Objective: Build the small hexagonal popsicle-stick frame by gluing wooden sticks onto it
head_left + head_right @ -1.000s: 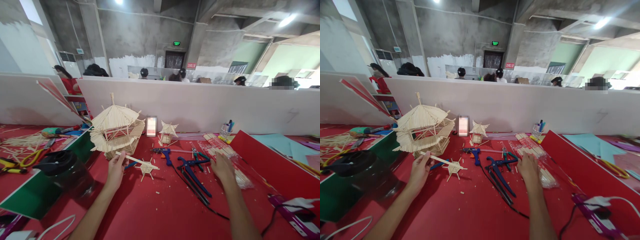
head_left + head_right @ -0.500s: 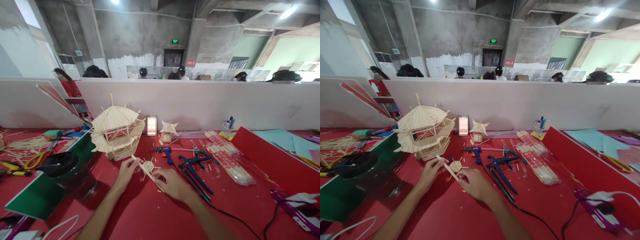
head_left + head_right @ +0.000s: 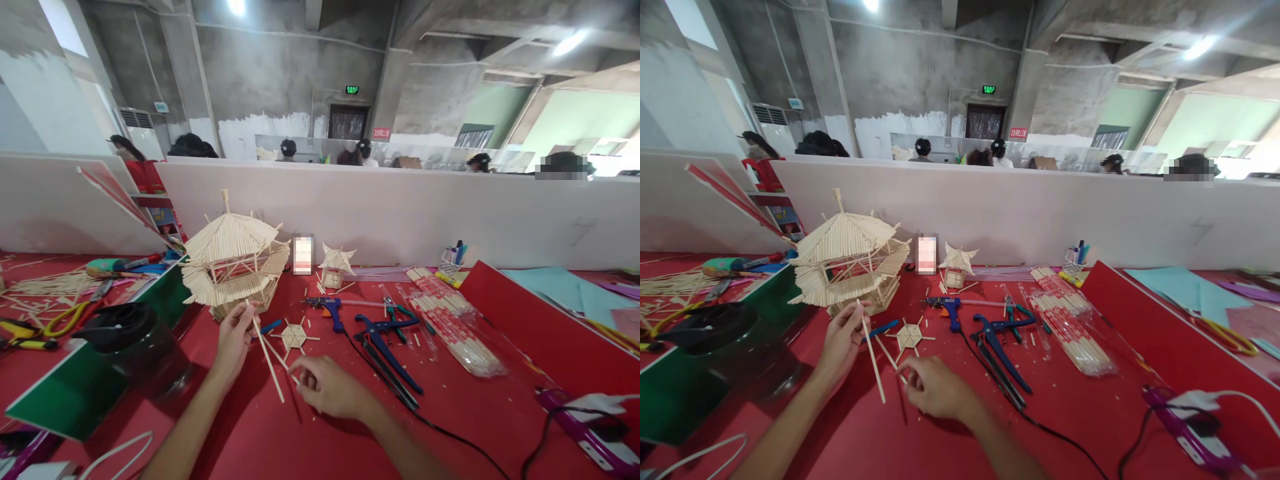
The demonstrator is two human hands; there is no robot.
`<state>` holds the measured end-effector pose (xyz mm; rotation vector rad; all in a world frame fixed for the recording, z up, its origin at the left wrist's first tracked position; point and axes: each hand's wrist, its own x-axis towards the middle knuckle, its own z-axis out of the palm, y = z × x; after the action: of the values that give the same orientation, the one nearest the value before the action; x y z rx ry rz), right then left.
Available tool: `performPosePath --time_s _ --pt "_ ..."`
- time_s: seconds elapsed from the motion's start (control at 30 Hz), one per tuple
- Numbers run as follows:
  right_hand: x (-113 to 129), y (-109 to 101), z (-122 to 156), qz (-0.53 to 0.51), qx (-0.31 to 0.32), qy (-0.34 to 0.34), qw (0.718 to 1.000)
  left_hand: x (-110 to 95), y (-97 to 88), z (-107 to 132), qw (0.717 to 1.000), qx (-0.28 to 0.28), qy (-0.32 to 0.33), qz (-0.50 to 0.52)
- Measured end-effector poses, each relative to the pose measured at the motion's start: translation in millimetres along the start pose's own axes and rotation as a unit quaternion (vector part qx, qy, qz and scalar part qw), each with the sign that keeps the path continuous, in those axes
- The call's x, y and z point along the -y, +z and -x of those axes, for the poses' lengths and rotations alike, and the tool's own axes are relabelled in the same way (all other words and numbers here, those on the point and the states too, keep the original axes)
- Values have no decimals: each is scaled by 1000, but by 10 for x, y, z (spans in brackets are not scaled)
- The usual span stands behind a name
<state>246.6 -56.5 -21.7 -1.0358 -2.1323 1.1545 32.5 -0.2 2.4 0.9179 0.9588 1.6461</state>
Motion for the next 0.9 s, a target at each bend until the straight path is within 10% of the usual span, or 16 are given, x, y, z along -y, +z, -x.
performPosePath --time_s 0.23,0.47,0.67,0.9 --pt "114 256 -74 17 -55 -17 998 6 60 50 999 19 -27 -8" --pt "70 165 -99 -233 -114 11 966 50 63 12 998 -1 -56 -20" --pt "-2 -18 -171 -348 -250 -4 904 112 8 43 978 147 -93 -115" --pt "-120 -174 -165 -352 -387 -15 852 80 -11 84 881 338 -24 -331"
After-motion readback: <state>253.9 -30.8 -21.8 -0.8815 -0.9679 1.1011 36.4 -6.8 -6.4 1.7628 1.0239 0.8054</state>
